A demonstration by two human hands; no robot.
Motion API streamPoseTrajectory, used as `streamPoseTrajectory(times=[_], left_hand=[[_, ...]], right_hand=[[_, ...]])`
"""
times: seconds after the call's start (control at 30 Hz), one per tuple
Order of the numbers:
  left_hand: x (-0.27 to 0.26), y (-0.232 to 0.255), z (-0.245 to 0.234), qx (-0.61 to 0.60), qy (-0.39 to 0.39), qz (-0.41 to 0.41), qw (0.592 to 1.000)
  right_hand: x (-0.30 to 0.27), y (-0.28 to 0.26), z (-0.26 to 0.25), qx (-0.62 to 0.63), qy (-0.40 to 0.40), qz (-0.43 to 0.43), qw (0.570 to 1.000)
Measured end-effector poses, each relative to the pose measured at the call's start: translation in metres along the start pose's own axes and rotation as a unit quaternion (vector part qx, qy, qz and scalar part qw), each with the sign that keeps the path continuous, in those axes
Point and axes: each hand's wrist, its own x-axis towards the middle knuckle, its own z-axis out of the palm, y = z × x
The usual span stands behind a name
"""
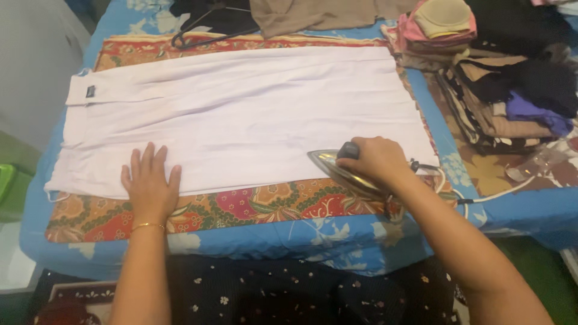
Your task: The person irons a white garment by first spraying it with water and then smoothing the fabric with a hot iron and by hand.
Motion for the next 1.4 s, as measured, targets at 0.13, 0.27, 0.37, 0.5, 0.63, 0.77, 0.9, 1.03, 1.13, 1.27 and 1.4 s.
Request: streamPoseTrajectory(times=[0.13,0.27,0.37,0.5,0.63,0.77,0.9,1.03,1.13,1.27,1.4], left_hand=[[-0.002,-0.002,0.002,0.011,-0.004,-0.003,1.000],[0.000,0.001,0.000,0.015,0.002,0.002,1.000],[-0.004,0.007,-0.007,0.043,0.044,0.039,0.997],[-0.011,0.023,-0.012,0.065,0.096,0.054,0.992],[-0.018,0.030,-0.017,0.035,0.100,0.009,0.994],[-0.005,0.008,-0.018,0.007,0.107,-0.036,0.994],[0.023,-0.045,-0.023,0.063,0.132,-0.112,0.983],[0.045,-0.099,-0.022,0.108,0.088,-0.233,0.962],[0.069,-0.125,-0.017,0.078,0.014,-0.313,0.946],[0.088,-0.150,-0.011,0.106,0.008,-0.335,0.936],[0.105,-0.171,-0.002,0.108,0.010,-0.350,0.930]], right_hand=[[0.003,0.054,0.004,0.006,0.001,0.049,0.999],[-0.006,0.127,0.012,0.019,0.039,0.123,0.992],[-0.009,0.170,0.016,0.007,0.074,0.187,0.979],[-0.008,0.203,0.023,0.074,0.079,0.248,0.963],[0.009,0.228,0.038,0.044,0.107,0.300,0.947],[0.014,0.243,0.041,0.043,0.105,0.317,0.942],[0.004,0.207,0.016,0.032,0.133,0.262,0.955],[-0.010,0.128,-0.017,0.074,0.131,0.198,0.969],[-0.004,0.052,-0.033,0.132,0.114,0.127,0.977],[0.012,-0.052,-0.027,0.177,0.088,0.019,0.980],[0.029,-0.144,-0.009,0.140,0.034,-0.081,0.986]])
